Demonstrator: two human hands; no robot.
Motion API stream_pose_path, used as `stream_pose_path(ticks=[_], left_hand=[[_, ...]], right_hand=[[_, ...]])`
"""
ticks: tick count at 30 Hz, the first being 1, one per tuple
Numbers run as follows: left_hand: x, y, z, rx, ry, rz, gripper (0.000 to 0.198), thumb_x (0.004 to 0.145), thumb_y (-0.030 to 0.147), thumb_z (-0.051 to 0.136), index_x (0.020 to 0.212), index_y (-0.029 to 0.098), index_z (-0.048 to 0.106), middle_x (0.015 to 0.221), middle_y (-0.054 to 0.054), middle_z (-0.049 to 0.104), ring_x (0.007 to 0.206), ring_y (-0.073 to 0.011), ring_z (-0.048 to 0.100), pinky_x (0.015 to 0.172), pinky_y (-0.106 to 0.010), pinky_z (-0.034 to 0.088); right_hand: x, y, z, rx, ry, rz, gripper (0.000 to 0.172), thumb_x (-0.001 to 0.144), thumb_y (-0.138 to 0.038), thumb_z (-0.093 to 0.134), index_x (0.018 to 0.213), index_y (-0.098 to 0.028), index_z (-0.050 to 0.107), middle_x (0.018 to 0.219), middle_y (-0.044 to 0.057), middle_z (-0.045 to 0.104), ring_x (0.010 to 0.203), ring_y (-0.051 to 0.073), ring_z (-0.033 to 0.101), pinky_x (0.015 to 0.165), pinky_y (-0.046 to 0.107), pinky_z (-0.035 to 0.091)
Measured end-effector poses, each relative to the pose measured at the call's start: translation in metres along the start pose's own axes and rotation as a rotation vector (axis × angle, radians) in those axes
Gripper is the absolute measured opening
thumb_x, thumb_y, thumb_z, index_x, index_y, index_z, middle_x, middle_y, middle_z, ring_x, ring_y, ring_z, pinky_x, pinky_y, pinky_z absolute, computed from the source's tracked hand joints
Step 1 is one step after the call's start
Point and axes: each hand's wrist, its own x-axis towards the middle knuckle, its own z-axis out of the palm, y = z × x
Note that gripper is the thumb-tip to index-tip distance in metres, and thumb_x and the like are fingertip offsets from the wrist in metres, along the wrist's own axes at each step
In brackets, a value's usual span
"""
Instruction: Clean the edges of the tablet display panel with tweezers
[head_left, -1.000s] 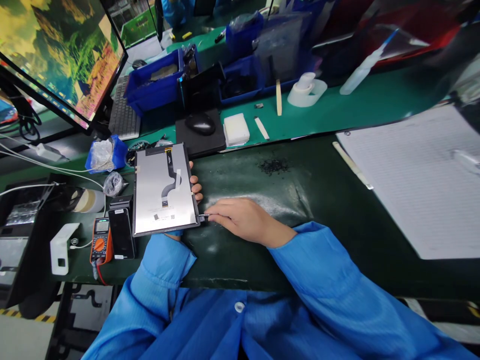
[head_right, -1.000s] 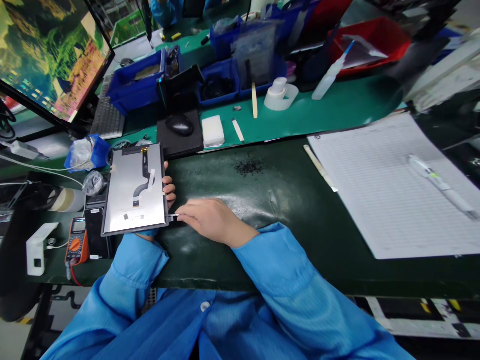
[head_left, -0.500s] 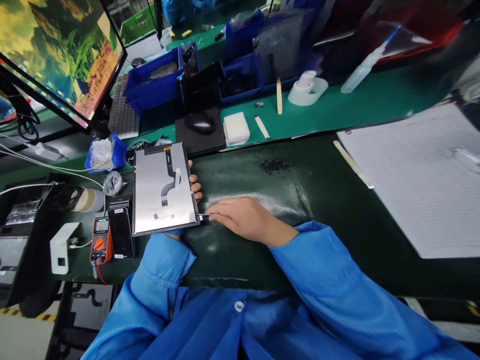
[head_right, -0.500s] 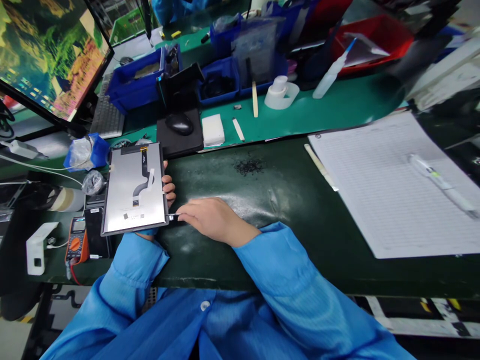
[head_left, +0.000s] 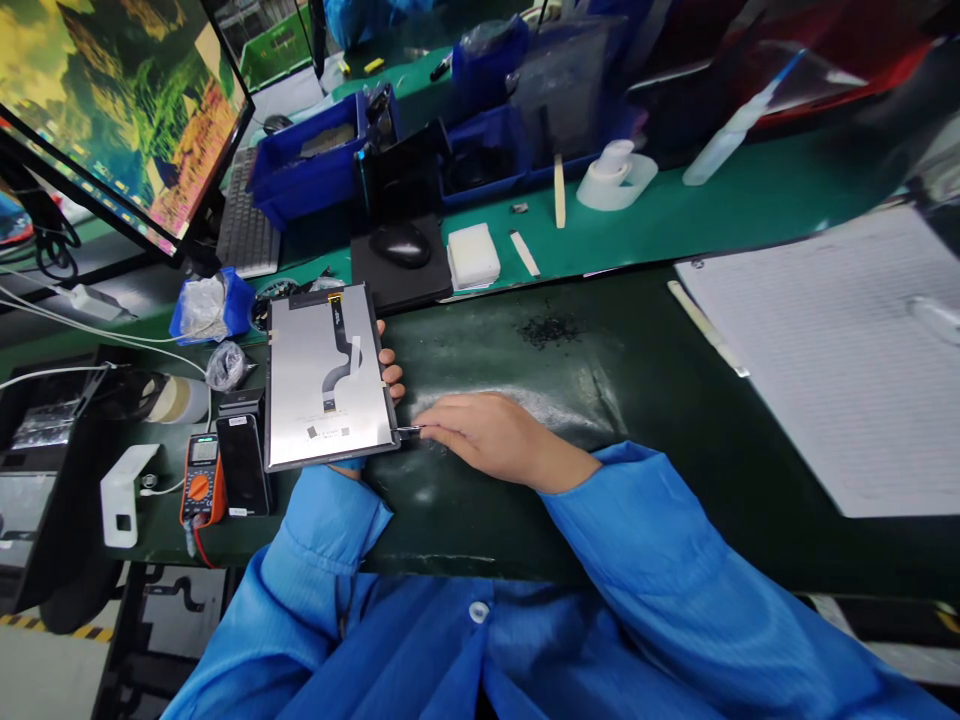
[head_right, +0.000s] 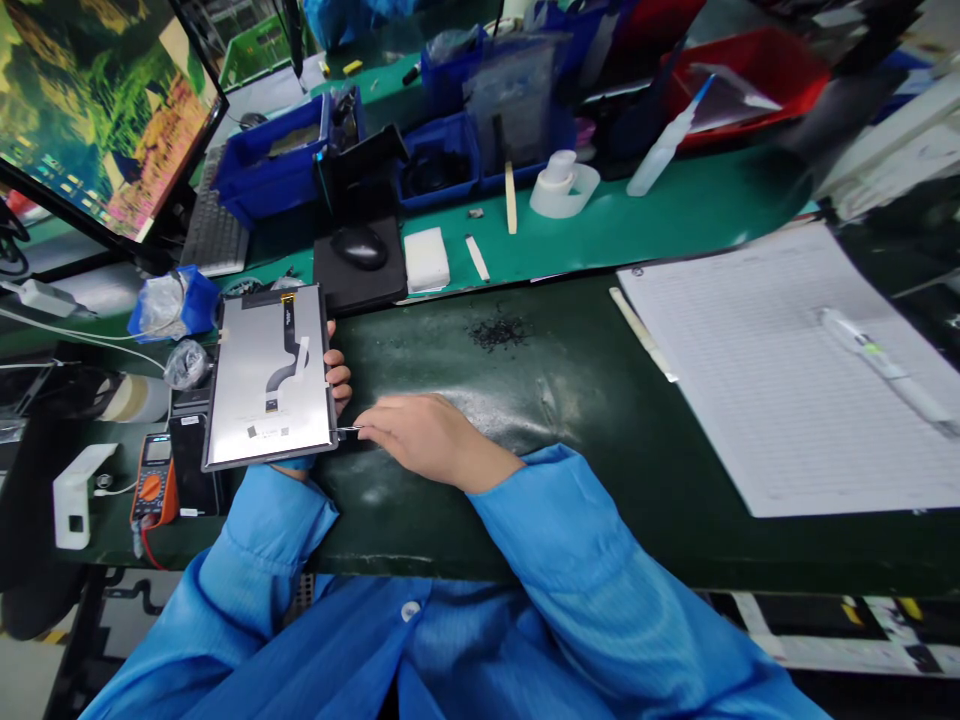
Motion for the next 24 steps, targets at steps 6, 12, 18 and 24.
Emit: stream_pose_path(ticks=[6, 12, 18, 24], left_hand=[[0.000, -0.001, -0.001, -0.016, -0.038, -0.011, 0.047, 0.097, 0.039, 0.030, 0.136, 0.022, 0.051, 0.089, -0.007, 0.055, 0.068, -0.0118, 0.053, 0.058, -0.026, 0.049], [0.001, -0.001, -0.002, 0.030, 0.000, -0.034, 0.045, 0.097, 0.036, 0.031, 0.135, 0.024, 0.052, 0.086, -0.006, 0.054, 0.066, -0.0107, 0.052, 0.056, -0.024, 0.046], [0.000, -0.002, -0.001, 0.051, -0.006, -0.017, 0.047, 0.096, 0.038, 0.033, 0.138, 0.025, 0.050, 0.088, -0.006, 0.054, 0.067, -0.0107, 0.051, 0.056, -0.024, 0.046], [-0.005, -0.001, 0.012, 0.092, 0.021, -0.049, 0.044, 0.093, 0.031, 0.038, 0.134, 0.021, 0.051, 0.084, -0.005, 0.053, 0.066, -0.0110, 0.051, 0.057, -0.024, 0.047]], right_hand=[[-0.001, -0.003, -0.004, 0.067, 0.013, 0.009, 0.018, 0.094, -0.028, 0.060, 0.104, -0.021, 0.072, 0.089, 0.003, 0.075, 0.080, 0.018, 0.068, 0.072, 0.028, 0.048], [-0.001, 0.001, -0.007, 0.030, -0.003, -0.016, 0.022, 0.097, -0.028, 0.054, 0.106, -0.024, 0.074, 0.095, 0.003, 0.074, 0.084, 0.018, 0.068, 0.070, 0.028, 0.047], [-0.002, -0.003, -0.009, 0.063, -0.008, 0.032, 0.022, 0.098, -0.030, 0.053, 0.103, -0.023, 0.073, 0.093, 0.002, 0.076, 0.081, 0.017, 0.068, 0.072, 0.028, 0.047], [-0.002, -0.004, -0.013, 0.053, -0.044, 0.026, 0.011, 0.090, -0.024, 0.066, 0.098, -0.021, 0.073, 0.085, 0.001, 0.072, 0.073, 0.015, 0.064, 0.065, 0.026, 0.044]])
